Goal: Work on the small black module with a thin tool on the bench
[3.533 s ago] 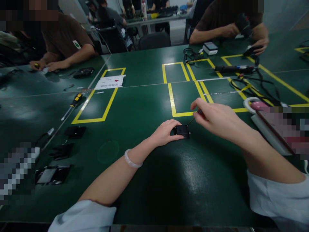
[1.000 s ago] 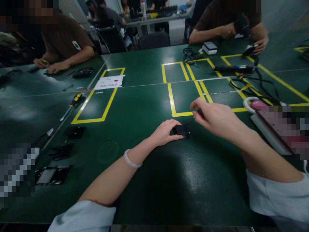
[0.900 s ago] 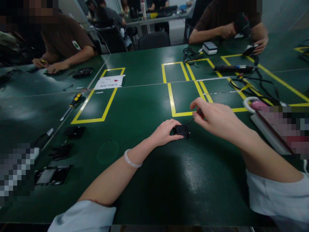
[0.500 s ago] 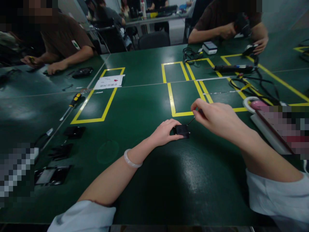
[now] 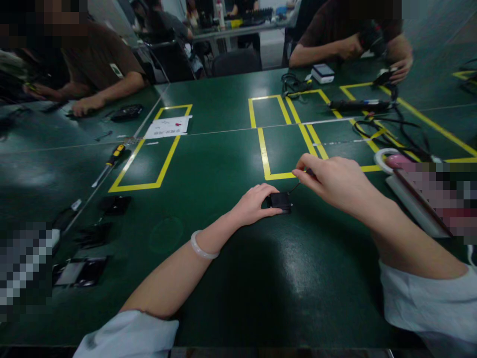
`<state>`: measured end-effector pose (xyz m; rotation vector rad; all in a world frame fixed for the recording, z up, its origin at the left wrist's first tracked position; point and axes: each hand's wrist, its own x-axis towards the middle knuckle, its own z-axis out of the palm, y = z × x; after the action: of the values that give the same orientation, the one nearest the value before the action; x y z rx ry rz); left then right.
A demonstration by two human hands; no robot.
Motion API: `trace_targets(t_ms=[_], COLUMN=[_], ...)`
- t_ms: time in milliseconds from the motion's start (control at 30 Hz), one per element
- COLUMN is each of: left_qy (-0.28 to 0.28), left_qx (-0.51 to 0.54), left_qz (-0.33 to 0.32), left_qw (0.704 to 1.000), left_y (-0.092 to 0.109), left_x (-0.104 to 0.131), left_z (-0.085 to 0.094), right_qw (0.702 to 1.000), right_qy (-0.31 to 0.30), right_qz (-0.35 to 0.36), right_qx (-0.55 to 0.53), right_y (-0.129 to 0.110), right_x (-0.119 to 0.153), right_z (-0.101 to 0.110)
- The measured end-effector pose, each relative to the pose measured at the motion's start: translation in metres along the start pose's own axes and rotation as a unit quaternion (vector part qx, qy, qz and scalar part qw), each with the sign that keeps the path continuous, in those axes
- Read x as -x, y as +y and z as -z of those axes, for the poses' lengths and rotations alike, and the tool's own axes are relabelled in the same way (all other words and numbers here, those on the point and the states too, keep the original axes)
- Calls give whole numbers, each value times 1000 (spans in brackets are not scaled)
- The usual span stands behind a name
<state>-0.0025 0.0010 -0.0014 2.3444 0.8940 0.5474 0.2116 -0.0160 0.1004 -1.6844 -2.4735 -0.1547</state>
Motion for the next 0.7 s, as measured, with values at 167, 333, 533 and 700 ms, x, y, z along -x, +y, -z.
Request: trace_targets(t_ms=[167,333,533,700], left_qy=[2,-1,1,-1], left_qx=[5,3,3,1], left_qz=[-2,-1,-6,-2], left_qw=[1000,1000,1000,1000], left_y=[-1,0,0,-1], left_x=[0,0,0,0], left_z=[0,0,0,0], right_qw=[1000,1000,1000,1000], right_qy=[-1,-1,-5,-2], right_qz=[-2,8,5,9], right_qx=[10,-27,-15,-26], right_y=[-1,-1,-1,-1], right_x=[0,0,0,1], right_z=[-1,1,1,1])
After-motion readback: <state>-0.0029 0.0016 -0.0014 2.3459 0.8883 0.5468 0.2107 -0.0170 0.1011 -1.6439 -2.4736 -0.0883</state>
